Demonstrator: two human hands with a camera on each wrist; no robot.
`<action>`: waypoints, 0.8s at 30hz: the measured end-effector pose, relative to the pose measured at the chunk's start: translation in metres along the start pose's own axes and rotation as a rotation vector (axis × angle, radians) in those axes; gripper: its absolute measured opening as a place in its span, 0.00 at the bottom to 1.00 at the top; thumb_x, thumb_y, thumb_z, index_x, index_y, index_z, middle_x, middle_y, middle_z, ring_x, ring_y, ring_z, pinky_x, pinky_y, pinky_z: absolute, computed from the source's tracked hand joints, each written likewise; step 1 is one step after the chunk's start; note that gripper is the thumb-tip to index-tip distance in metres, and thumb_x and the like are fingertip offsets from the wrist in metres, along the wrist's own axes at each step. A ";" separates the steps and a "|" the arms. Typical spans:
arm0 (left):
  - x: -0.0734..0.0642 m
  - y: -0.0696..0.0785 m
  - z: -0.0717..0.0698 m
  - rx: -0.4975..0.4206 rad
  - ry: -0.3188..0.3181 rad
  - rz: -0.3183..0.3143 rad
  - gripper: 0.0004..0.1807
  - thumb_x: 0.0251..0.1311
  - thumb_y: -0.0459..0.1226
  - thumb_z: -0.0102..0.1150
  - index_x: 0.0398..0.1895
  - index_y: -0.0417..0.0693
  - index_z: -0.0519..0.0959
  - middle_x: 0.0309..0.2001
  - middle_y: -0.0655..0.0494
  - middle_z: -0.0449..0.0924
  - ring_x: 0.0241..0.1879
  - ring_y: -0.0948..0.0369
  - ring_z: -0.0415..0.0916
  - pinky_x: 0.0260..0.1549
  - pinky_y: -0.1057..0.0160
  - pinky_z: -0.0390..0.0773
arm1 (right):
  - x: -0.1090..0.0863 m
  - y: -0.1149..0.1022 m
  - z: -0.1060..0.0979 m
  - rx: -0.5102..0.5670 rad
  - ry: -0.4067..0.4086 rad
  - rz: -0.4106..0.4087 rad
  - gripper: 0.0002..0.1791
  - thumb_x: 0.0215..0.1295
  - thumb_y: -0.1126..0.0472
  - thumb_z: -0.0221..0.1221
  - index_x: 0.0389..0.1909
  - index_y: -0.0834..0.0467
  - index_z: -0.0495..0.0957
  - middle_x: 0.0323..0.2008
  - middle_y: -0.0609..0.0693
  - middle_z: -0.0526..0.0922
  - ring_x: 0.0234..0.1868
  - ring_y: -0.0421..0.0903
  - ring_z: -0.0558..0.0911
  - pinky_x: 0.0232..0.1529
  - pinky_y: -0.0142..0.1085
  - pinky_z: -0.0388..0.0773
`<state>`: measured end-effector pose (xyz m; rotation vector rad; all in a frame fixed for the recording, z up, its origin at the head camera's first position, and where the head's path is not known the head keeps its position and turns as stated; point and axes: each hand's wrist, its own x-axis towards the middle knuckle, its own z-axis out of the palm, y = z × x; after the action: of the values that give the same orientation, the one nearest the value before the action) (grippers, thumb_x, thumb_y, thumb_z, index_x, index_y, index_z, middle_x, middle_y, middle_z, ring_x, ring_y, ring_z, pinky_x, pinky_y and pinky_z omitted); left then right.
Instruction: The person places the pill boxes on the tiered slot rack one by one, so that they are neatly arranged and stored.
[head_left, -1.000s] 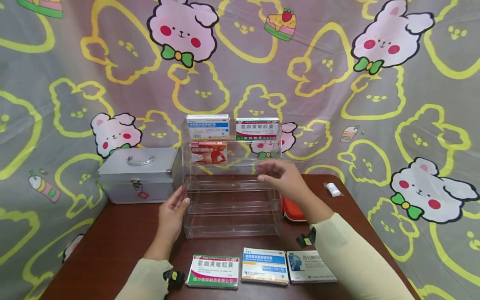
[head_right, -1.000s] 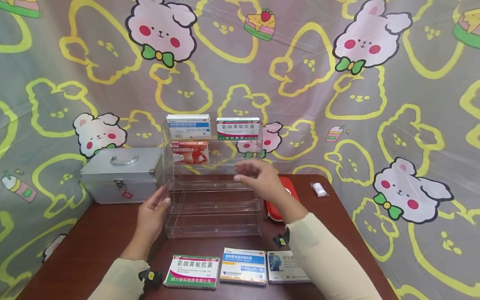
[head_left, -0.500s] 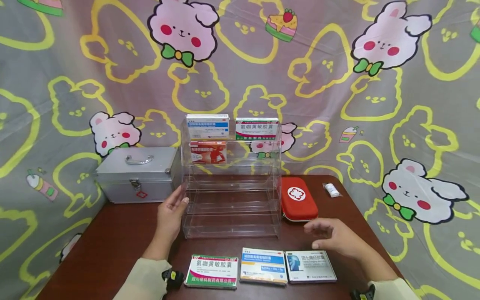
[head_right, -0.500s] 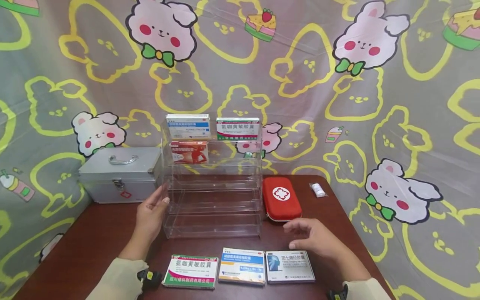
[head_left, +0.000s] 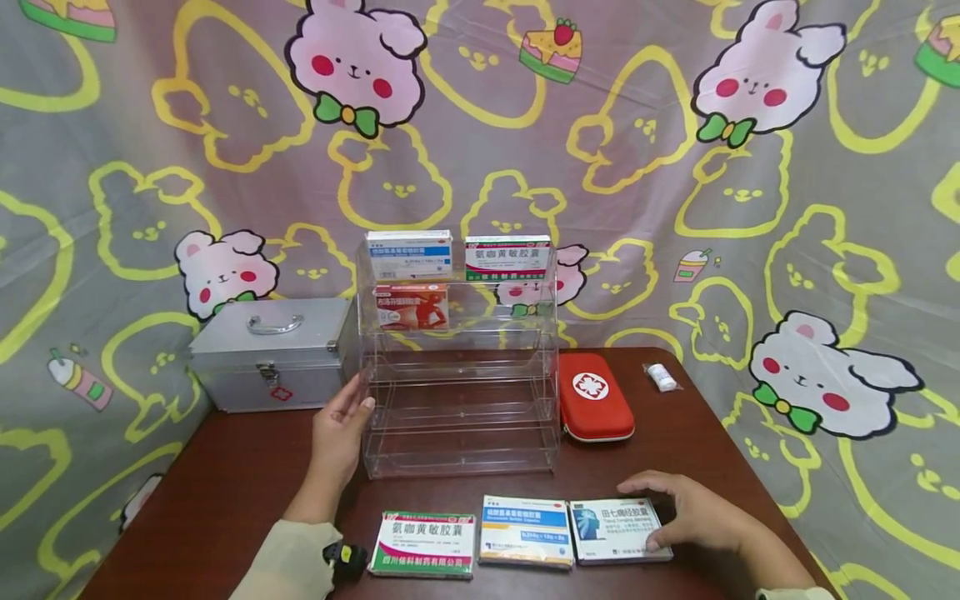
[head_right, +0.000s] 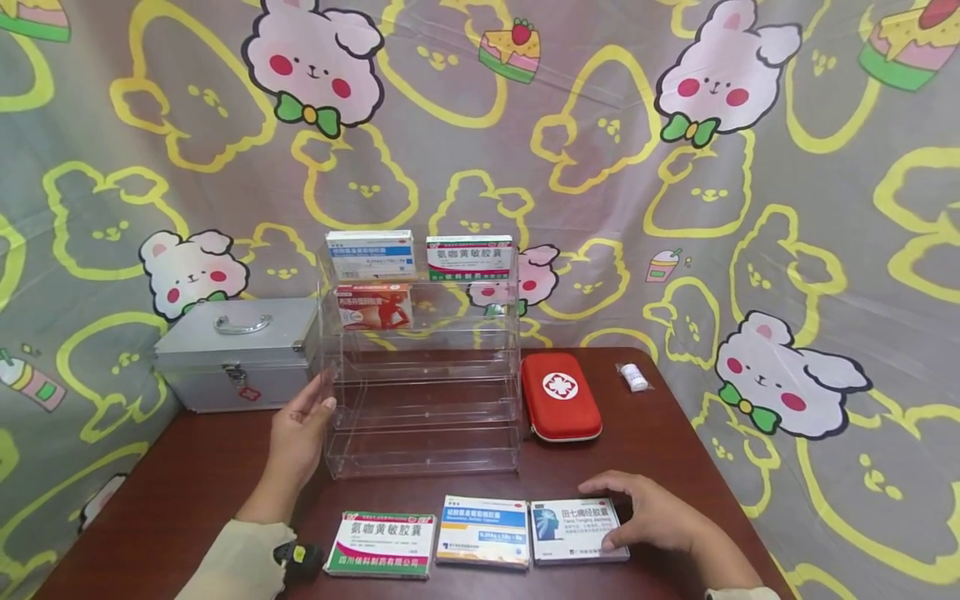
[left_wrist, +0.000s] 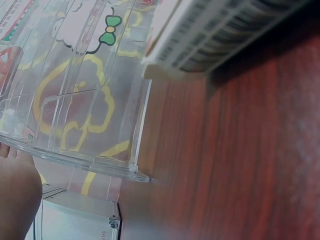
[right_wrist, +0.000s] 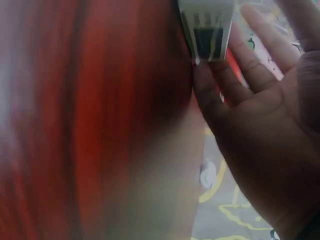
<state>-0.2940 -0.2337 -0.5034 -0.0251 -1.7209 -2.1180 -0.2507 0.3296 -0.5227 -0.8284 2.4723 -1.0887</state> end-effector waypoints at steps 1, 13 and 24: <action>0.000 0.000 0.000 -0.002 0.001 0.003 0.30 0.75 0.21 0.57 0.79 0.28 0.67 0.79 0.35 0.65 0.80 0.51 0.65 0.71 0.73 0.74 | 0.001 -0.001 0.000 -0.027 -0.008 0.006 0.40 0.53 0.48 0.83 0.69 0.47 0.82 0.64 0.46 0.86 0.61 0.33 0.78 0.62 0.26 0.77; 0.001 -0.001 0.001 0.011 -0.005 0.034 0.30 0.75 0.21 0.58 0.78 0.28 0.68 0.78 0.38 0.68 0.77 0.61 0.70 0.72 0.73 0.74 | 0.001 0.001 -0.010 -0.190 0.031 0.158 0.42 0.49 0.44 0.85 0.68 0.40 0.82 0.63 0.43 0.84 0.60 0.42 0.78 0.62 0.39 0.82; 0.000 -0.004 -0.001 0.033 0.008 0.012 0.31 0.75 0.21 0.58 0.79 0.29 0.67 0.79 0.35 0.66 0.75 0.66 0.71 0.69 0.76 0.75 | 0.009 0.016 -0.023 -0.223 0.174 0.195 0.38 0.47 0.45 0.86 0.62 0.45 0.86 0.58 0.45 0.85 0.54 0.41 0.78 0.54 0.34 0.82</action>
<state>-0.2948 -0.2337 -0.5071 -0.0176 -1.7466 -2.0785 -0.2748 0.3459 -0.5205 -0.5547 2.7886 -0.8617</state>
